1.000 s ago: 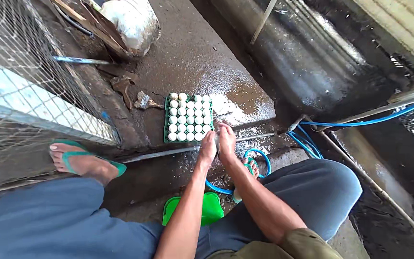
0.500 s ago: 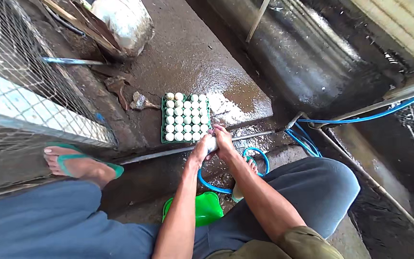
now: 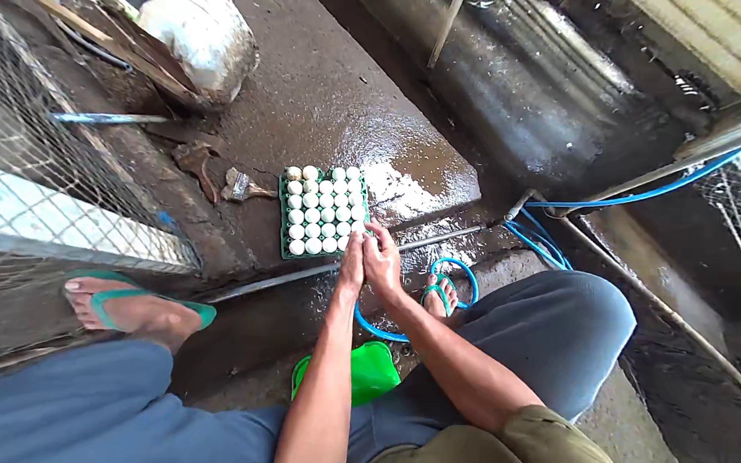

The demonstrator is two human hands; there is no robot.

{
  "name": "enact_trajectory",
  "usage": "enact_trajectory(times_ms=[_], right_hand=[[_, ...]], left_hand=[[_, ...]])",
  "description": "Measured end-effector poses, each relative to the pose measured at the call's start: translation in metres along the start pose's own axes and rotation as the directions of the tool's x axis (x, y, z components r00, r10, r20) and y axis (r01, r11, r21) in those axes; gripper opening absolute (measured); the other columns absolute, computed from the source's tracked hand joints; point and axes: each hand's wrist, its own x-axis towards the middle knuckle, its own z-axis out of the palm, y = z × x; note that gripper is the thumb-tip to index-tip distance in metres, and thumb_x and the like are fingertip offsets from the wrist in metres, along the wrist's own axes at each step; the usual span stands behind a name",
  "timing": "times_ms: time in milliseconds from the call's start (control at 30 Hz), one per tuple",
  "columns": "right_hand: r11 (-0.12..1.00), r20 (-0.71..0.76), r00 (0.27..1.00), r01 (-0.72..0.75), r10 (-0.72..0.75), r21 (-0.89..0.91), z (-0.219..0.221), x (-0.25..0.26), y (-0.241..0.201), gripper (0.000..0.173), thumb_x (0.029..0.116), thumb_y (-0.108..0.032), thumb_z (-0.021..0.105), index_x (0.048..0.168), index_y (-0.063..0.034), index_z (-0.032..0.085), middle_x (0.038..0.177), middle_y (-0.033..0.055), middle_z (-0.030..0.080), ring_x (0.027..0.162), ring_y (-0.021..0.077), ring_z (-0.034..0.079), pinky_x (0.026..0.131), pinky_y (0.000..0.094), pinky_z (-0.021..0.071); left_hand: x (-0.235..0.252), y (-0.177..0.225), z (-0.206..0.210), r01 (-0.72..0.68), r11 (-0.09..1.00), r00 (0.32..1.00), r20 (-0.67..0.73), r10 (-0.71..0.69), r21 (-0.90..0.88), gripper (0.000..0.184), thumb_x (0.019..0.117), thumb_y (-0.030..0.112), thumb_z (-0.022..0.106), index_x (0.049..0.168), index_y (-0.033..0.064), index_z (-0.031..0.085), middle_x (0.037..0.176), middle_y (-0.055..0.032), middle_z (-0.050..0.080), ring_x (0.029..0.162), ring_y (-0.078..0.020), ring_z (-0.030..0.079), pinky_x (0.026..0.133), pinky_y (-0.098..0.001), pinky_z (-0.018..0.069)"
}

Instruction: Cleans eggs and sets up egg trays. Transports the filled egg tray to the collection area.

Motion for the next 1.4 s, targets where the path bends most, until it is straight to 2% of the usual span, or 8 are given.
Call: enact_trajectory(times_ms=[133,367,567,667,767,933,1033,1400], right_hand=[[0.96,-0.016,0.967,-0.249,0.253,0.126,-0.017,0.035,0.003,0.045,0.1056,-0.017,0.052,0.149,-0.0055,0.045,0.137,0.0223,0.059,0.114,0.0321,0.062,0.093,0.0521,0.0517],[0.985,0.063,0.986,0.16,-0.156,-0.071,0.002,-0.001,0.001,0.041,0.1083,-0.019,0.038,0.138,-0.0023,0.061,0.155,0.0149,0.049,0.145,0.0271,0.045,0.119,0.0474,0.0373],[0.996,-0.036,0.997,-0.069,0.067,-0.049,0.0,0.016,0.004,0.04,0.1076,-0.031,0.043,0.142,-0.0156,0.057,0.117,0.0172,0.066,0.092,0.0282,0.065,0.071,0.0503,0.0532],[0.999,0.086,0.996,0.034,-0.032,-0.026,0.0,0.009,0.004,0.037,0.1052,-0.022,0.053,0.138,-0.0063,0.061,0.155,0.0158,0.049,0.141,0.0282,0.048,0.113,0.0501,0.0433],[0.995,0.011,0.996,-0.089,0.089,0.045,-0.001,0.032,0.009,0.045,0.1005,-0.023,0.062,0.143,-0.0091,0.055,0.133,0.0188,0.062,0.108,0.0284,0.064,0.086,0.0506,0.0539],[1.0,0.113,0.993,-0.022,0.02,0.022,-0.001,0.008,0.003,0.044,0.1029,-0.019,0.059,0.145,-0.0082,0.055,0.147,0.0141,0.056,0.128,0.0274,0.058,0.103,0.0507,0.0493],[0.987,0.085,0.989,-0.132,0.124,0.095,-0.007,0.029,0.008,0.057,0.101,-0.02,0.058,0.154,-0.011,0.038,0.148,0.0189,0.052,0.121,0.0329,0.06,0.093,0.053,0.0526],[0.999,0.089,0.996,-0.008,0.005,0.034,0.001,0.006,0.017,0.053,0.1011,-0.02,0.06,0.151,-0.0083,0.046,0.146,0.0162,0.055,0.129,0.0283,0.057,0.104,0.0514,0.049]], left_hand=[[-0.001,0.008,0.002,0.144,0.979,0.989,0.042,-0.139,-0.142,0.049,0.1119,0.031,0.016,0.125,0.0046,0.056,0.077,-0.0042,0.056,0.049,-0.0082,0.045,0.043,-0.0218,0.0396],[0.005,0.0,-0.008,0.137,0.986,0.989,0.075,-0.13,-0.097,0.049,0.1115,0.043,0.027,0.144,0.0144,0.051,0.123,-0.0062,0.065,0.106,-0.0122,0.062,0.09,-0.0344,0.0523],[0.004,0.001,0.0,0.085,0.996,0.995,0.055,-0.086,0.02,0.063,0.1091,0.056,0.017,0.141,0.0137,0.052,0.107,-0.0083,0.065,0.083,-0.0137,0.06,0.07,-0.0326,0.0521],[0.0,0.006,-0.003,0.058,0.998,0.996,0.062,-0.057,-0.016,0.068,0.1094,0.053,0.01,0.142,0.0111,0.052,0.129,-0.0094,0.062,0.112,-0.0152,0.059,0.094,-0.0388,0.0504],[0.002,0.002,0.005,0.072,0.997,0.997,-0.015,-0.072,0.017,0.063,0.1092,0.055,0.014,0.127,0.0138,0.059,0.086,-0.0021,0.059,0.064,-0.0079,0.052,0.054,-0.0246,0.0453],[-0.003,0.002,0.002,0.044,0.999,0.999,-0.014,-0.044,-0.007,0.071,0.1084,0.056,0.011,0.142,0.0096,0.053,0.132,-0.0122,0.06,0.117,-0.0184,0.058,0.098,-0.0425,0.0485],[0.003,-0.001,0.01,0.079,0.997,0.995,-0.061,-0.078,0.017,0.074,0.1062,0.062,0.01,0.126,0.0114,0.061,0.082,-0.0046,0.059,0.06,-0.0103,0.051,0.051,-0.0269,0.0451],[0.002,-0.009,0.003,0.007,1.0,0.999,-0.044,-0.008,-0.002,0.083,0.1062,0.058,0.001,0.138,0.0026,0.053,0.132,-0.0192,0.06,0.118,-0.0239,0.058,0.1,-0.0455,0.0476]])
